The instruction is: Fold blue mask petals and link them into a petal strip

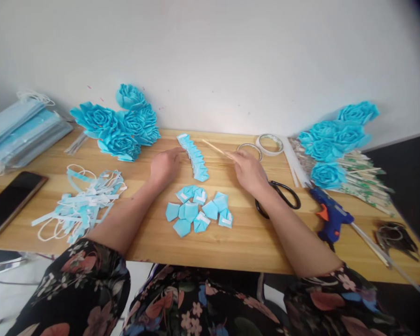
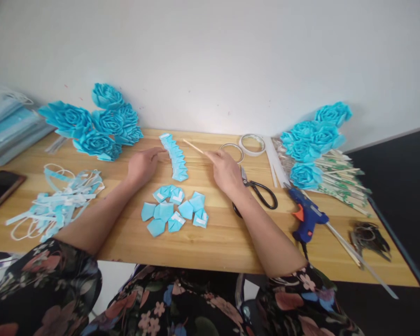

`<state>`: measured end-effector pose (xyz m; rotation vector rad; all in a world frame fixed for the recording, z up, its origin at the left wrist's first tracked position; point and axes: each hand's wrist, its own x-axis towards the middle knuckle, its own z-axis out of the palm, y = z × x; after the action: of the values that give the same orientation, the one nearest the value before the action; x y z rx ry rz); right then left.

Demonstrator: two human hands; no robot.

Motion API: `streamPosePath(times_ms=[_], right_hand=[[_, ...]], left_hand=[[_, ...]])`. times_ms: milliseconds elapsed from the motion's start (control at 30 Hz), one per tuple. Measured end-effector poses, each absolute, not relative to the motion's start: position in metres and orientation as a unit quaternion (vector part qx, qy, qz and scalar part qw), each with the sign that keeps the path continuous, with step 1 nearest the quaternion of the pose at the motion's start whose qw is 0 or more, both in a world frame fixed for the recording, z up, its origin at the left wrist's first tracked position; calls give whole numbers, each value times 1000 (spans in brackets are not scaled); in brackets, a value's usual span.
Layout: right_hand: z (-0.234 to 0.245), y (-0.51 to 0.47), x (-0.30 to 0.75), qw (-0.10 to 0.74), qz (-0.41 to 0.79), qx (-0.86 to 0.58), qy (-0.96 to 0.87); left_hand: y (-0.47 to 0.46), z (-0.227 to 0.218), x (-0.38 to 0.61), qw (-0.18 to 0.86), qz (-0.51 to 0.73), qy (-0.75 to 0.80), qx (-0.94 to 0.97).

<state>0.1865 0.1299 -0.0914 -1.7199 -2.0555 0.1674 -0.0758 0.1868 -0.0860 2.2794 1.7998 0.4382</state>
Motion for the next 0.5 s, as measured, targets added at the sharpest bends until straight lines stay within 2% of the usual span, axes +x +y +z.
streamPosePath(times_ms=[100, 233, 500], right_hand=[[-89, 133, 189, 260, 68, -597, -756], [-81, 140, 179, 240, 92, -588, -767], [-80, 167, 148, 248, 67, -634, -730]], left_hand=[[189, -86, -78, 120, 181, 625, 750], [191, -85, -77, 122, 182, 630, 745], [196, -76, -71, 86, 71, 622, 775]])
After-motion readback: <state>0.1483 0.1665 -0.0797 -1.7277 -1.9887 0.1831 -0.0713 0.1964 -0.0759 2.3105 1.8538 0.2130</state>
